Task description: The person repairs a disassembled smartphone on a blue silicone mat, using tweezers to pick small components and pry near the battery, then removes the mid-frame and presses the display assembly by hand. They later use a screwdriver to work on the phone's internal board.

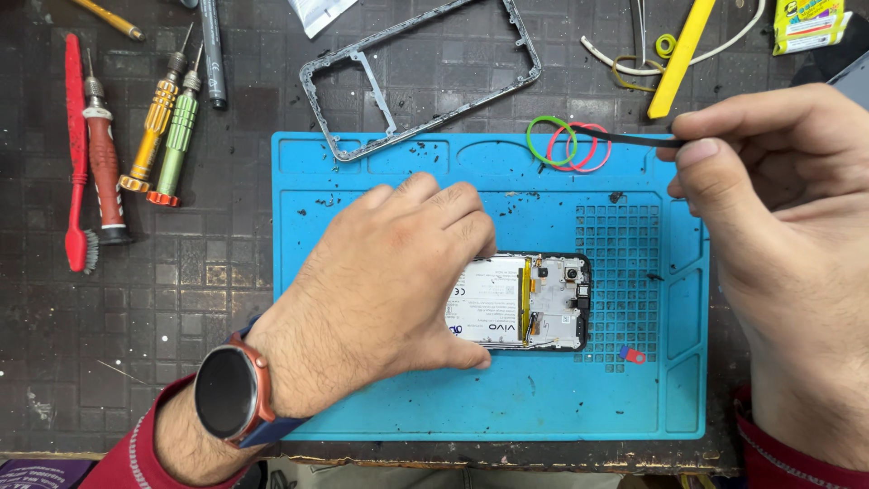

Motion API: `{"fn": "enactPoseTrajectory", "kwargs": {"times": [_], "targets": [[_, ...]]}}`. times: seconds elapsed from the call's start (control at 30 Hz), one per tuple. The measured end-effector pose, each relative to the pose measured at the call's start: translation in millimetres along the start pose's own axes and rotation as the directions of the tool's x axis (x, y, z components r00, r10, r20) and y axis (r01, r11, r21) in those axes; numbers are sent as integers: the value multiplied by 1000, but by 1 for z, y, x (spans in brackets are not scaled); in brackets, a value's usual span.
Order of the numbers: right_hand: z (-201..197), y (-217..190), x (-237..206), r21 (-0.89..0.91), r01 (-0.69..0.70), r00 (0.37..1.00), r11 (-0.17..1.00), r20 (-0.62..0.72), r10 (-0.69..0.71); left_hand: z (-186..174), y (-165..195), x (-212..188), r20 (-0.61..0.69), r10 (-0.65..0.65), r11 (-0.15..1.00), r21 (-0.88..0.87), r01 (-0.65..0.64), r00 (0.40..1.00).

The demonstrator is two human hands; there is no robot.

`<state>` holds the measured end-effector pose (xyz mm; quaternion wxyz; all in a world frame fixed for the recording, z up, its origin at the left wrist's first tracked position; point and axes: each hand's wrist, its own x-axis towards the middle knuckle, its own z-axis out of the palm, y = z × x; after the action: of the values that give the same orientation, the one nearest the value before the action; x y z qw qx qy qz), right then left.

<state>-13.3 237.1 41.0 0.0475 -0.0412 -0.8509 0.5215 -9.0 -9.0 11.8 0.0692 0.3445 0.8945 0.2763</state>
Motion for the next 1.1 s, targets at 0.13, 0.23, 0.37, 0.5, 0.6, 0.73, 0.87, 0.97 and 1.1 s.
{"fn": "enactPoseTrajectory", "kwargs": {"times": [0.13, 0.23, 0.37, 0.5, 0.6, 0.73, 0.87, 0.97, 1.1], "targets": [[-4, -1, 2, 26, 55, 998, 998, -5, -55, 4, -1, 2, 15, -63, 992, -110, 64, 998], [-8, 5, 0, 19, 26, 999, 999, -43, -25, 4, -1, 4, 50, -113, 980, -160, 120, 992], [-20, 30, 0, -10, 88, 994, 996, -68, -89, 2, 0, 6, 65, -123, 978, -159, 132, 990], [-39, 71, 5, 4, 181, 980, 983, -80, -180, 2, 1, 5, 72, -124, 980, -147, 134, 990], [-49, 97, 11, 127, 198, 979, 972, -83, -188, 3, 0, 4, 71, -131, 979, -150, 140, 989], [-53, 104, 6, -5, 206, 975, 978, -88, -206, 4, 1, 2, 22, -118, 978, -169, 120, 993], [-47, 87, 1, -130, 187, 977, 974, -80, -198, 4, 1, 0, 30, -120, 978, -167, 123, 992], [-40, 73, 1, -152, 182, 977, 972, -81, -195, 4, -1, -2, 28, -110, 981, -159, 113, 994], [-35, 62, 0, -139, 179, 978, 974, -83, -191, 7, 0, -5, 4, -91, 983, -160, 90, 996]]}}
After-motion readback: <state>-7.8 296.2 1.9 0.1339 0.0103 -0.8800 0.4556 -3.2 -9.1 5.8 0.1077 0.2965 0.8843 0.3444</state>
